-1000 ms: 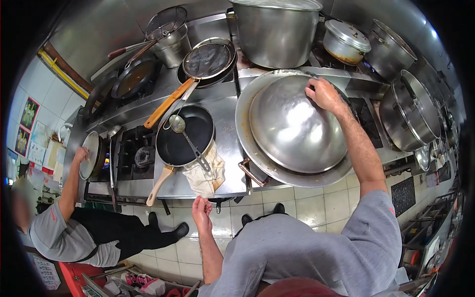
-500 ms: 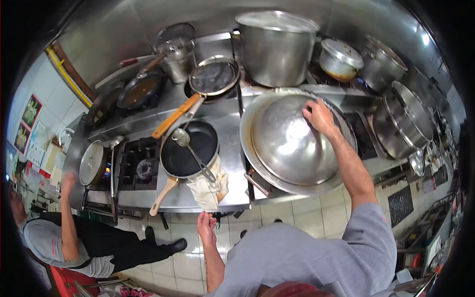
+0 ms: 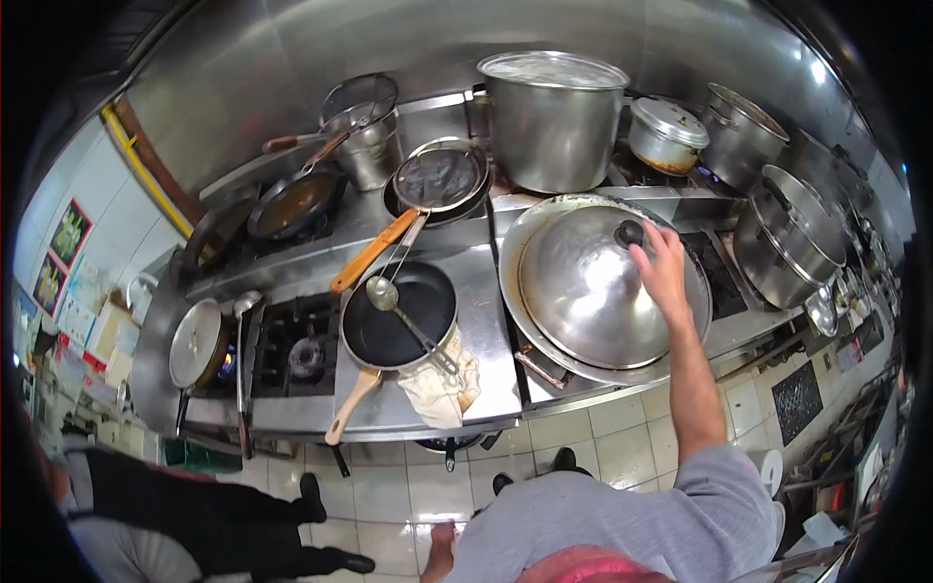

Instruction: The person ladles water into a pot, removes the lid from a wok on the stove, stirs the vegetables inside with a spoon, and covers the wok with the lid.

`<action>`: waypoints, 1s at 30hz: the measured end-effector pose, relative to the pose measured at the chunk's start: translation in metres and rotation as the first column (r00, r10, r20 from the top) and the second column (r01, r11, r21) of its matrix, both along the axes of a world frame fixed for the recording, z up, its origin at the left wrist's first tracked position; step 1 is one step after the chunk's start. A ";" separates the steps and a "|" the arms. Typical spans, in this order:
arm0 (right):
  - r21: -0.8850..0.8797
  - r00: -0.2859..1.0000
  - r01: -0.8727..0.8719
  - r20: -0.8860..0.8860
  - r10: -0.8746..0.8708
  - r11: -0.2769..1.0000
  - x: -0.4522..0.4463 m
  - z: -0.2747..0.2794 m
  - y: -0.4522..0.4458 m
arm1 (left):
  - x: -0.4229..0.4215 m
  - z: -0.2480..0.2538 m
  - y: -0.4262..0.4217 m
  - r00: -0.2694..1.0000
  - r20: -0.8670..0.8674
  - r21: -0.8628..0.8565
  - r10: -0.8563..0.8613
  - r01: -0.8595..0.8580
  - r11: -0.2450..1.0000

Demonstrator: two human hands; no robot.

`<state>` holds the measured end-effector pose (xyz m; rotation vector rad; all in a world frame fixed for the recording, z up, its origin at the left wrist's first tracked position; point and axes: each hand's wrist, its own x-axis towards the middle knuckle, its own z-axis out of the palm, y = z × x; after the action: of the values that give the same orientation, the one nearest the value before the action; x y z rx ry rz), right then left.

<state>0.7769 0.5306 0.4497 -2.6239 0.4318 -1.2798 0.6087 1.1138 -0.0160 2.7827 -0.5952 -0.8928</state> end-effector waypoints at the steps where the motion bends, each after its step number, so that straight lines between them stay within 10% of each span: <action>1: 0.002 0.992 -0.008 0.122 0.008 1.000 -0.018 -0.004 0.010 | -0.013 -0.009 0.009 0.998 -0.055 0.014 -0.033 0.034 0.999; 6: 0.514 0.975 -0.156 0.215 0.050 0.843 -0.098 -0.023 0.073 | -0.019 -0.025 0.027 0.985 -0.136 -0.080 -0.107 0.097 0.992; 10: 0.379 0.941 -0.281 0.288 0.176 0.882 -0.133 0.028 0.091 | 0.037 -0.051 0.022 0.875 0.094 -0.143 -0.475 0.484 0.863; 11: 0.360 0.918 -0.334 0.334 0.214 0.871 -0.142 0.045 0.097 | 0.057 0.007 -0.005 0.883 -0.043 0.152 -0.467 0.468 0.871; 12: 0.359 0.882 -0.423 0.375 0.286 0.832 -0.152 0.059 0.103 | 0.085 -0.004 -0.011 0.860 0.022 -0.032 -0.510 0.511 0.859; 13: 0.350 0.836 -0.511 0.416 0.358 0.786 -0.162 0.075 0.109 | 0.097 0.000 -0.031 0.963 -0.227 -0.244 -0.149 0.092 0.966; 15: 0.234 0.717 -0.669 0.452 0.530 0.706 -0.184 0.108 0.119 | 0.119 0.019 -0.075 0.726 -0.565 -0.274 0.392 -0.613 0.741; 20: 0.059 0.428 -0.897 0.355 0.831 0.437 -0.243 0.153 0.118 | 0.119 0.070 -0.183 0.814 -0.542 -0.377 0.207 -0.456 0.806; 30: 0.043 0.303 -0.948 0.416 0.857 0.315 -0.328 0.171 0.081 | 0.080 0.017 -0.217 0.941 -0.295 -0.237 -0.164 0.094 0.967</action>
<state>0.4493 0.6112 0.6208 -1.7240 -0.8363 -1.0062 0.6888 0.8967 0.0008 2.3625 -0.7756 -1.1860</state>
